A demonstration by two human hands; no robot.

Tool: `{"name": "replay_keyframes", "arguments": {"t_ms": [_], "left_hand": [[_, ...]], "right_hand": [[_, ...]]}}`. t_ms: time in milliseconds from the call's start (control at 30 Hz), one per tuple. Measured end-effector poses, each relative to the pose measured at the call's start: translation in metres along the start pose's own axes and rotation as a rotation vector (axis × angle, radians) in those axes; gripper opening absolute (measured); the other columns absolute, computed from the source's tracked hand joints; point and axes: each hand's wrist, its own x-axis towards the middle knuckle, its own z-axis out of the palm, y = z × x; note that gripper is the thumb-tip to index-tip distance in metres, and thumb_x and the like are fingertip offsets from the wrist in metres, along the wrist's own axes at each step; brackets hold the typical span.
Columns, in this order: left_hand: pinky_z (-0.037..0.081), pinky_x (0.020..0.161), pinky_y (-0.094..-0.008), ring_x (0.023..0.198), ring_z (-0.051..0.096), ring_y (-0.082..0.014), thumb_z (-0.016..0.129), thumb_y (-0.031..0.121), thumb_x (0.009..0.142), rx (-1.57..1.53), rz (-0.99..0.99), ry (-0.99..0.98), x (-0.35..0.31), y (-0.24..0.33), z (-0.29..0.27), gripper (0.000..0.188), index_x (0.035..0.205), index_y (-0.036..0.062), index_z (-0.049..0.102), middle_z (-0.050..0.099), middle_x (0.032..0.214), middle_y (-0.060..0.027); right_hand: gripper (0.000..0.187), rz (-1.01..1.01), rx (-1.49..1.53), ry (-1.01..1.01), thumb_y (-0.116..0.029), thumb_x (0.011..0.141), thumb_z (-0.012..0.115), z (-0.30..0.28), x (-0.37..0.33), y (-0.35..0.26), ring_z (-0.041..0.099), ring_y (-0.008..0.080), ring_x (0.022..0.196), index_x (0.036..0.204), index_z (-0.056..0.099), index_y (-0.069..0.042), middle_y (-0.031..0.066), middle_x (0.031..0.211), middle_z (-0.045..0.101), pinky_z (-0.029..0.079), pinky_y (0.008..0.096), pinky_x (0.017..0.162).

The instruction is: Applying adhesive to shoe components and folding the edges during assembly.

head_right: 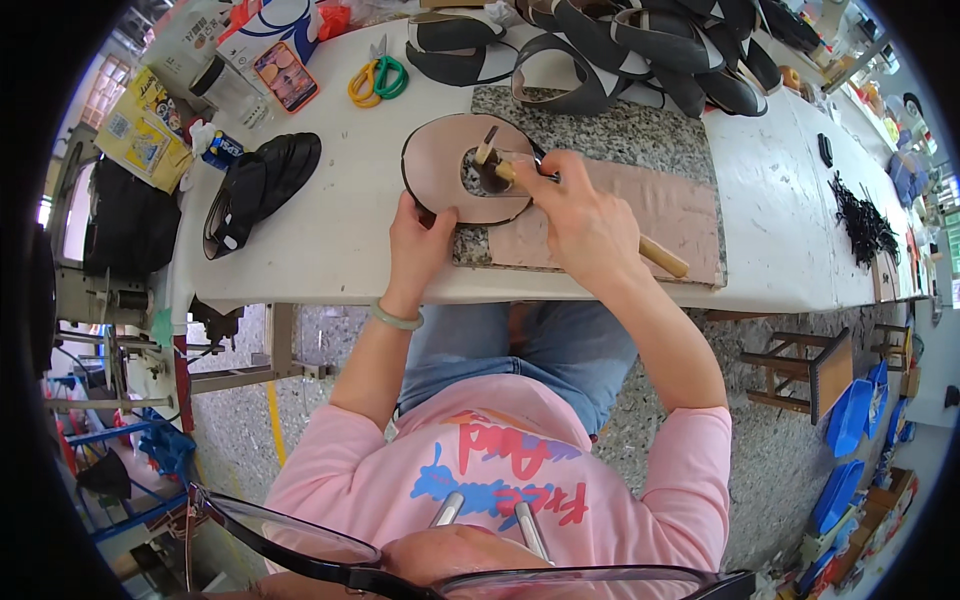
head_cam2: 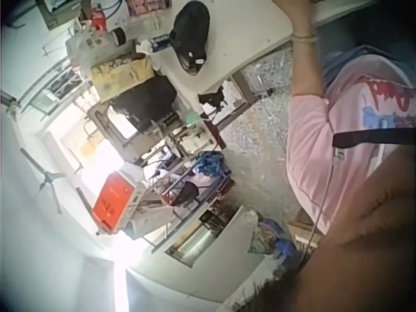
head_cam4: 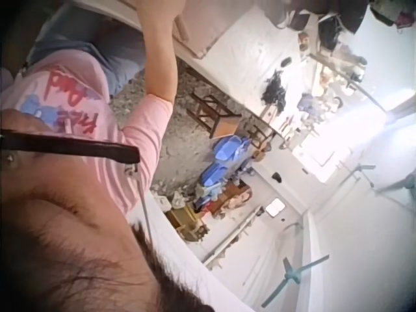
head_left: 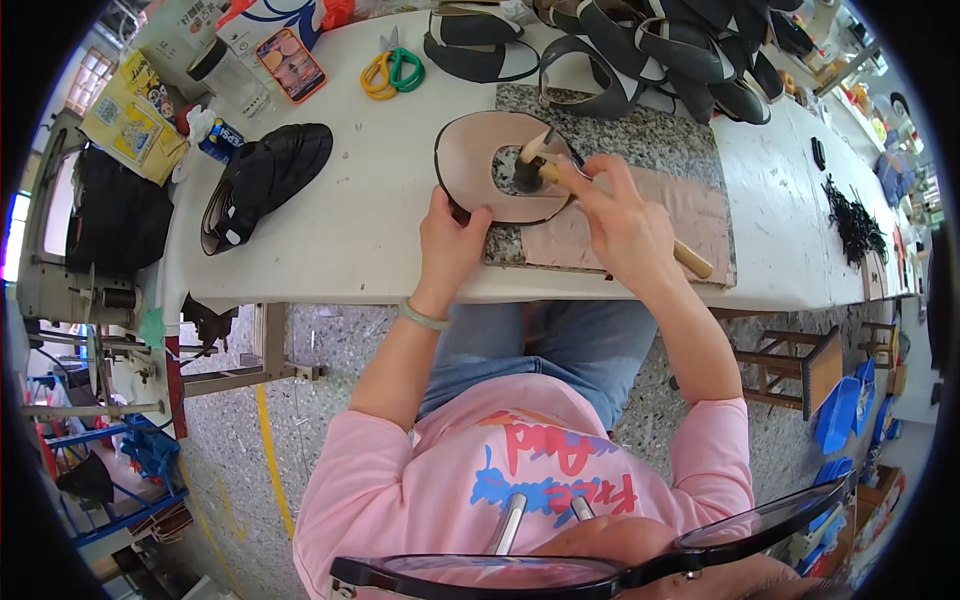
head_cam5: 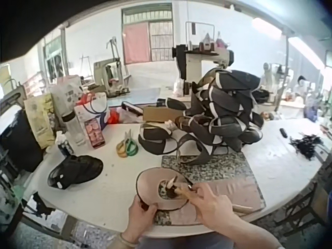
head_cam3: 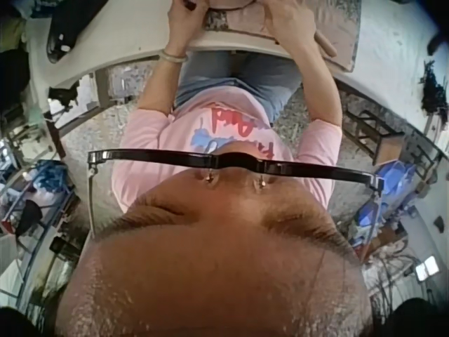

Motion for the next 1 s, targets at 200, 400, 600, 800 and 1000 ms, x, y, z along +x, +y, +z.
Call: {"name": "replay_keyframes", "arguments": {"t_ms": [200, 400, 600, 800, 1000], "left_hand": [[0.049, 0.067, -0.0311, 0.071, 0.061, -0.0181, 0.064, 0.018, 0.087, 0.074, -0.040, 0.023, 0.008, -0.020, 0.000, 0.026, 0.100, -0.0019, 0.055, 0.065, 0.083, -0.0115], [0.050, 0.073, -0.0321, 0.073, 0.060, -0.0202, 0.060, 0.019, 0.088, -0.812, -0.239, 0.238, 0.017, 0.003, -0.047, 0.027, 0.106, -0.0003, 0.054, 0.059, 0.091, -0.0094], [0.047, 0.081, -0.0300, 0.086, 0.057, -0.0147, 0.056, 0.020, 0.090, -0.687, 0.094, 0.468, -0.011, 0.060, -0.210, 0.027, 0.110, 0.0025, 0.052, 0.056, 0.091, -0.0051], [0.043, 0.085, -0.0324, 0.096, 0.052, -0.0204, 0.071, 0.014, 0.082, 0.617, 0.434, 0.834, 0.023, 0.037, -0.281, 0.035, 0.109, 0.0023, 0.053, 0.053, 0.100, -0.0104], [0.036, 0.090, -0.0433, 0.106, 0.050, -0.0289, 0.069, 0.019, 0.078, 0.873, 0.476, 0.608, 0.093, -0.048, -0.280, 0.020, 0.095, 0.0108, 0.062, 0.059, 0.105, -0.0076]], "right_hand": [[0.052, 0.005, 0.115, -0.014, 0.000, 0.077, 0.061, 0.016, 0.005, 0.006, 0.063, 0.0299, 0.077, 0.124, 0.059, -0.022, 0.0050, 0.109, 0.055, 0.052, 0.0410, 0.064], [0.045, 0.109, 0.348, 0.218, 0.003, 0.075, 0.066, -0.028, -0.016, 0.026, 0.057, 0.0300, 0.108, 0.119, 0.063, -0.004, 0.0158, 0.120, 0.057, 0.045, 0.0365, 0.092], [0.049, 0.391, 0.418, 0.414, -0.003, 0.088, 0.061, -0.049, -0.049, 0.127, 0.044, 0.0048, 0.060, 0.135, 0.053, -0.013, 0.0016, 0.116, 0.056, 0.035, 0.0188, 0.048], [0.051, 0.751, 0.542, 0.612, -0.009, 0.086, 0.068, -0.046, -0.076, 0.222, 0.039, 0.0043, 0.048, 0.134, 0.054, -0.017, 0.0018, 0.088, 0.063, 0.032, 0.0183, 0.043], [0.052, 0.850, 0.584, 0.659, -0.011, 0.086, 0.069, -0.036, -0.082, 0.279, 0.039, 0.0051, 0.043, 0.135, 0.053, -0.014, 0.0019, 0.086, 0.063, 0.031, 0.0194, 0.038]]}}
